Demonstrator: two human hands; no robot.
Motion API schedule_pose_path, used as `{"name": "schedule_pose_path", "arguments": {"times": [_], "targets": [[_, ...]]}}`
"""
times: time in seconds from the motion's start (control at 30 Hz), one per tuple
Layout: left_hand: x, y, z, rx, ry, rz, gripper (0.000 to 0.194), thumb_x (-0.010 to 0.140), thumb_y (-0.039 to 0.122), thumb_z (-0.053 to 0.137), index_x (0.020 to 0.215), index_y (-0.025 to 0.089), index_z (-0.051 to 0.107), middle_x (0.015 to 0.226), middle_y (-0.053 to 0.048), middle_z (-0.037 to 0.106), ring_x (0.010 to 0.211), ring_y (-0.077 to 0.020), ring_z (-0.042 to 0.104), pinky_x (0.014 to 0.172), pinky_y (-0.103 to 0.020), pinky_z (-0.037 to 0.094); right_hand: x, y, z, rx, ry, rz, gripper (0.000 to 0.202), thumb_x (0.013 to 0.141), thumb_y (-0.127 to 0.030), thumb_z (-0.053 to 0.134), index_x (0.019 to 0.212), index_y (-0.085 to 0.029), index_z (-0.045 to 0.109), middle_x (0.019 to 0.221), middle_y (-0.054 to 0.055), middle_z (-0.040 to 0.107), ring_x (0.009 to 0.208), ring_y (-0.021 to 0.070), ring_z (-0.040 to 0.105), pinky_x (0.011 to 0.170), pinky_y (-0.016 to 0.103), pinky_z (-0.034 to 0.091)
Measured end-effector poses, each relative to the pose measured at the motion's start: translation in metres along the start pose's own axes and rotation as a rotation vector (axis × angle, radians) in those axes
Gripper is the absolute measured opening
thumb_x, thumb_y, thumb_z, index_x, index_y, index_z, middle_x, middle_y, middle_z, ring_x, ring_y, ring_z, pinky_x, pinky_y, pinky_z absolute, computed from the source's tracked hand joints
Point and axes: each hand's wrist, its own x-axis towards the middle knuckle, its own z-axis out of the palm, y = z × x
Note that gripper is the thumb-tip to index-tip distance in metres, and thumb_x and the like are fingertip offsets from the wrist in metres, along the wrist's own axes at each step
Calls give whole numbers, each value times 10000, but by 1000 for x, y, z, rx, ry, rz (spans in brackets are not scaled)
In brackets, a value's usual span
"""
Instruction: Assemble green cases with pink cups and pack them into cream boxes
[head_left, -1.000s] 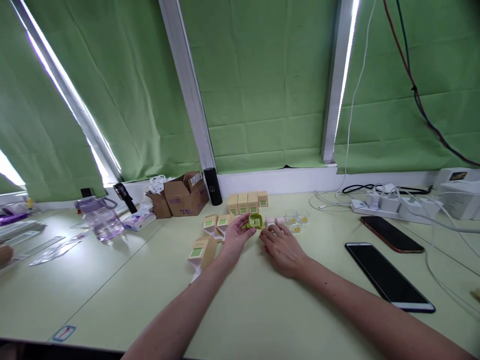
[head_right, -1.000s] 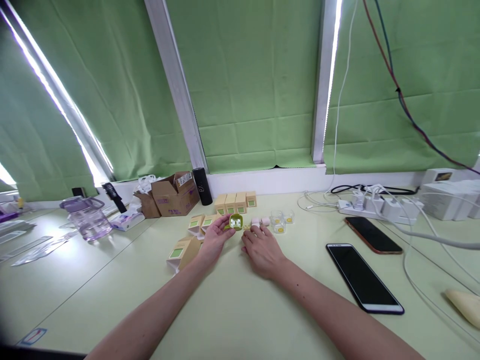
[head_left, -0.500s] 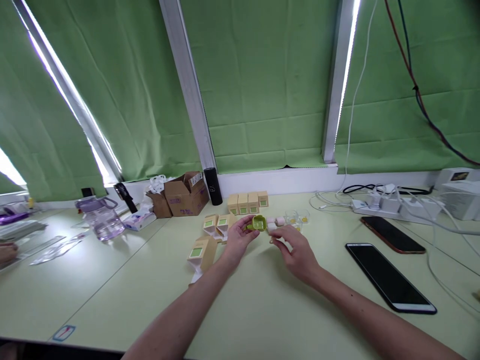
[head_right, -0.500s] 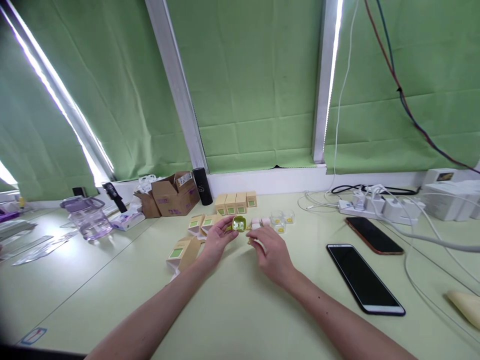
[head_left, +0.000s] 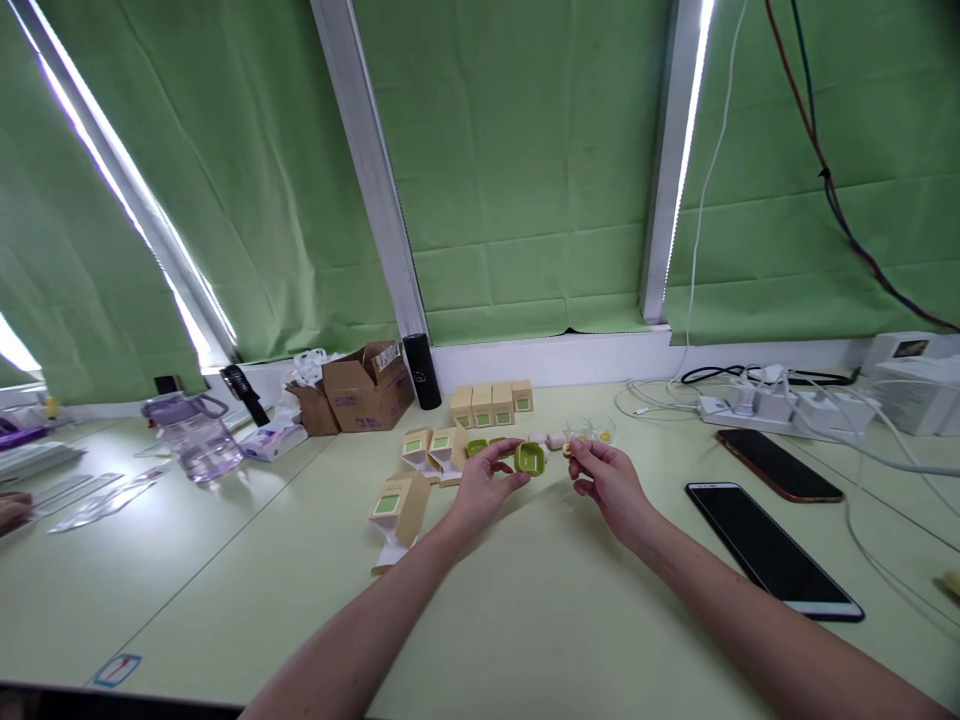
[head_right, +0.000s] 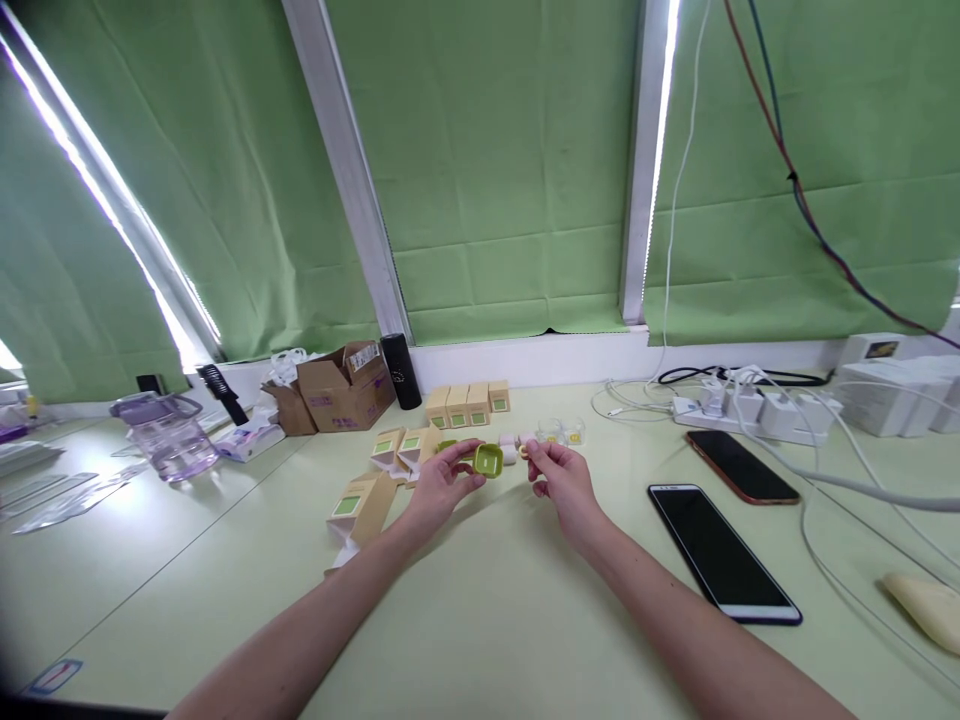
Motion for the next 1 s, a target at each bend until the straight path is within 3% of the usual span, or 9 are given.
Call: {"name": "schedule_pose_path", "arguments": {"times": [0.23,0.5,0.77,1.0], "targets": [[-1,0,1,38,18,-12,486,714,193,840,1191,190,743,1248,-127,736,964,-227,689,913,-412,563,-1,0,1,17,-8,-6,473,660,-615,865,744,-177,709,627,-13,551,581,111,456,491,236,358],[-1,2,1,75,6,16,461,714,184,836,1168,197,756,1227,-126,745,1038,-261,696,919,-412,550,-4,2,5,-22,-46,-150,437,609,-481,914,887,-211,711,756,7,634,673,158,581,519,266,458],[-3,0,2,139,5,44,460,733,142,814,1183,203,743,1263,-119,730,1100,-266,679,965,-428,527,-4,11,5,-136,-57,-269,374,695,-479,868,890,-204,706,769,11,606,665,151,540,528,272,445],[-8,6,5,188,-1,113,481,735,120,817,1193,242,737,1226,-90,724,1117,-260,663,948,-406,515,-14,12,7,-466,-46,-477,178,889,-393,706,977,-241,737,876,53,713,782,210,639,680,340,517]]}}
